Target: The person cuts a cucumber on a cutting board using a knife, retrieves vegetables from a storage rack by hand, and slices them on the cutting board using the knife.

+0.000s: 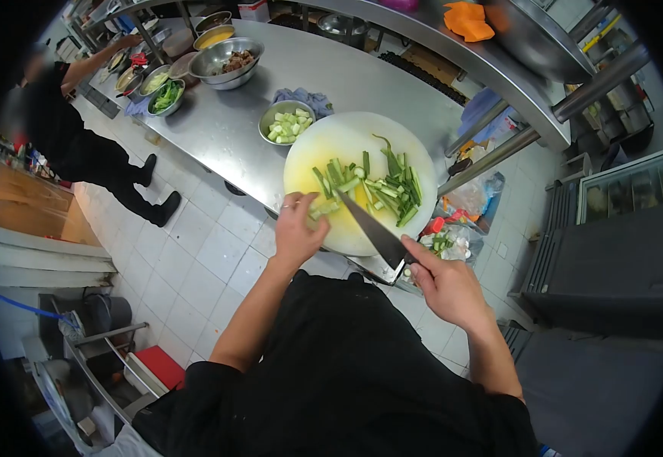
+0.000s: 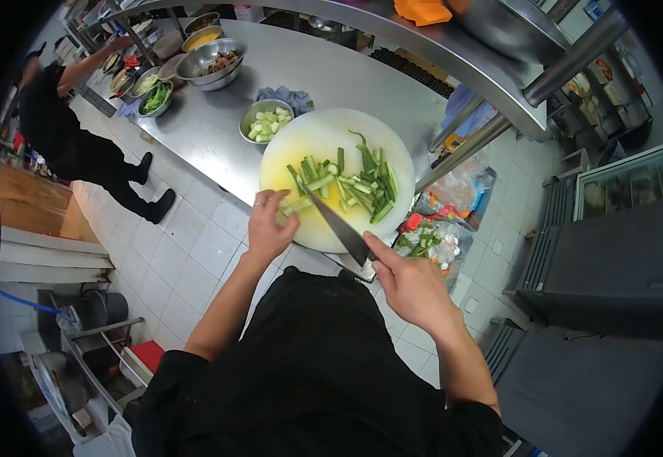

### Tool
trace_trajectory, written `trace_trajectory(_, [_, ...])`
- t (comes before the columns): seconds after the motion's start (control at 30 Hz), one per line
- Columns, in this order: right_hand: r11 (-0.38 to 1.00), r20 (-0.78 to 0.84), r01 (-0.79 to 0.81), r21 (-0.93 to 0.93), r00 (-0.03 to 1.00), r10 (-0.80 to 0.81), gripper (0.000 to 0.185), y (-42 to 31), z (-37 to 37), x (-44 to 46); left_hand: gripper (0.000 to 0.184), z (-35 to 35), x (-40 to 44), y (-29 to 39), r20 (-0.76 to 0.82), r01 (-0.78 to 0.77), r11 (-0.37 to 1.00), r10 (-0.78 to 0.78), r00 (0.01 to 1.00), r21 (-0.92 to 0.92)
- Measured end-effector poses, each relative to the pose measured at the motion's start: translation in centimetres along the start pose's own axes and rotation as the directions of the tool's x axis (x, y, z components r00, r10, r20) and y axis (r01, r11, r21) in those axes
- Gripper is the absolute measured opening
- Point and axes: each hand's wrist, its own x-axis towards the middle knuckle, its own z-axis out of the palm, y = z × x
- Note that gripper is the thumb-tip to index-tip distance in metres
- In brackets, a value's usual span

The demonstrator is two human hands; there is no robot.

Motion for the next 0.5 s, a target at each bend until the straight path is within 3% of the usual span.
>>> trace_trajectory(0.03, [0.999, -0.055, -0.023, 0.047, 0.998, 0.026, 0.049, 0.2, 0.0, 0.0, 0.036, 0.3, 0.6, 0.7, 0.05, -0.198, 0.964, 0.192, 0.98, 0.18])
trace_trajectory(0.17, [0.994, -0.07, -0.107, 0.013, 0.992, 0.107, 0.048, 1.0, 0.7, -0.7, 0.032, 2.6, 0.9, -0.5, 0.196, -0.248, 0.936, 0.203, 0.959, 0.249])
trace_trajectory(0.23, [0.991, -0.12, -0.106, 0.085, 0.986, 0.116, 0.048, 1.4, 1.3, -1.6, 0.025, 2.3, 1.2, -1.0, 0.349, -0.23, 0.936, 0.129, 0.928, 0.267])
trace_trajectory(0.4, [0.96, -0.11, -0.25, 0.128, 0.958, 0.264, 0.048, 1.5, 1.5, -3.7, 0.025, 1.7, 5.3, -5.4, 0.212, -0.17, 0.974, 0.137, 0.968, 0.146])
trace_trajectory(0.47, [0.934, -0.094, -0.312, 0.173, 0.939, 0.331, 0.049, 1.4, 1.5, -4.2, 0.026, 1.8, 8.7, -7.4, 0.062, -0.107, 0.989, 0.101, 0.993, 0.104])
trace_trajectory(0.5, [0.924, -0.096, -0.335, 0.186, 0.93, 0.356, 0.049, 1.3, 1.6, -4.3, 0.029, 1.8, 10.6, -8.2, 0.073, -0.038, 0.993, 0.029, 0.997, 0.115])
